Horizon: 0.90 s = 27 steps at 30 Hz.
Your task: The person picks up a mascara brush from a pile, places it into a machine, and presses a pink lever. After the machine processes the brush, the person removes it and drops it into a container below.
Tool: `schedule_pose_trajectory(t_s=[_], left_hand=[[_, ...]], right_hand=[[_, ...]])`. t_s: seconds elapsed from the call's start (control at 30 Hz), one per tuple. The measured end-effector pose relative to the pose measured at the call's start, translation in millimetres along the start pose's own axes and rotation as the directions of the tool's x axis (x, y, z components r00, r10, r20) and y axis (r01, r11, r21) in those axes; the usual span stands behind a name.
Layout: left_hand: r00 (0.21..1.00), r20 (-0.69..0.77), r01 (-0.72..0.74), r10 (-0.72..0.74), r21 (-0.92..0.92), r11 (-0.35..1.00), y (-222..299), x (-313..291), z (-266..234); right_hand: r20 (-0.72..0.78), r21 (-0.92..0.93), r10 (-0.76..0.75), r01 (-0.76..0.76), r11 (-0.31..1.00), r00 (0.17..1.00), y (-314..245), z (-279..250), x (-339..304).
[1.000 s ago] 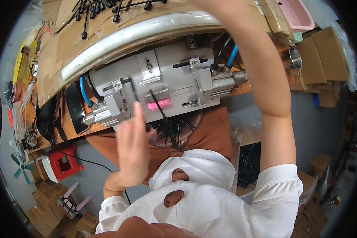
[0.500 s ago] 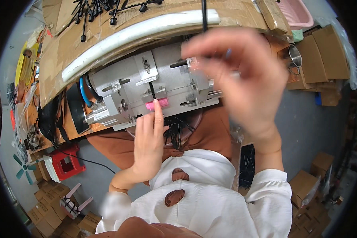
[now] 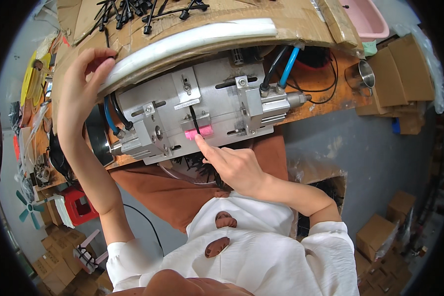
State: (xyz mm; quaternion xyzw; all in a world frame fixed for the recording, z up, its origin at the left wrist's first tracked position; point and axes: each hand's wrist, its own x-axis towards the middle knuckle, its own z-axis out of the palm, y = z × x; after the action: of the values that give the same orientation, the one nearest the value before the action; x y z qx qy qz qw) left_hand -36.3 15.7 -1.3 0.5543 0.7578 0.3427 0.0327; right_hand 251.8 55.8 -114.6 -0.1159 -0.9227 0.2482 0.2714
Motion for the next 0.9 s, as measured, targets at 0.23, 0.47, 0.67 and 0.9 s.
schedule_pose_trajectory(t_s=[0.23,0.47,0.67,0.9], left_hand=[[0.949,-0.299,-0.049,0.103,0.185,0.981,54.5,-84.8,34.2],[0.989,0.032,-0.151,0.147,0.267,0.952,90.9,-167.7,118.9],[0.992,0.093,-0.106,0.080,0.324,0.940,91.3,-161.6,132.3],[0.982,0.176,-0.116,0.073,0.249,0.962,90.5,-156.9,117.3]], right_hand=[[-0.111,-0.520,-0.479,0.360,0.774,0.871,23.8,-70.2,117.4],[0.467,-0.578,-0.393,0.610,0.543,0.792,24.3,-75.0,279.3],[0.143,0.004,-0.231,0.233,0.973,0.962,45.7,-101.2,295.3],[-0.267,0.238,0.200,-0.136,0.962,0.943,-17.4,-140.4,206.5]])
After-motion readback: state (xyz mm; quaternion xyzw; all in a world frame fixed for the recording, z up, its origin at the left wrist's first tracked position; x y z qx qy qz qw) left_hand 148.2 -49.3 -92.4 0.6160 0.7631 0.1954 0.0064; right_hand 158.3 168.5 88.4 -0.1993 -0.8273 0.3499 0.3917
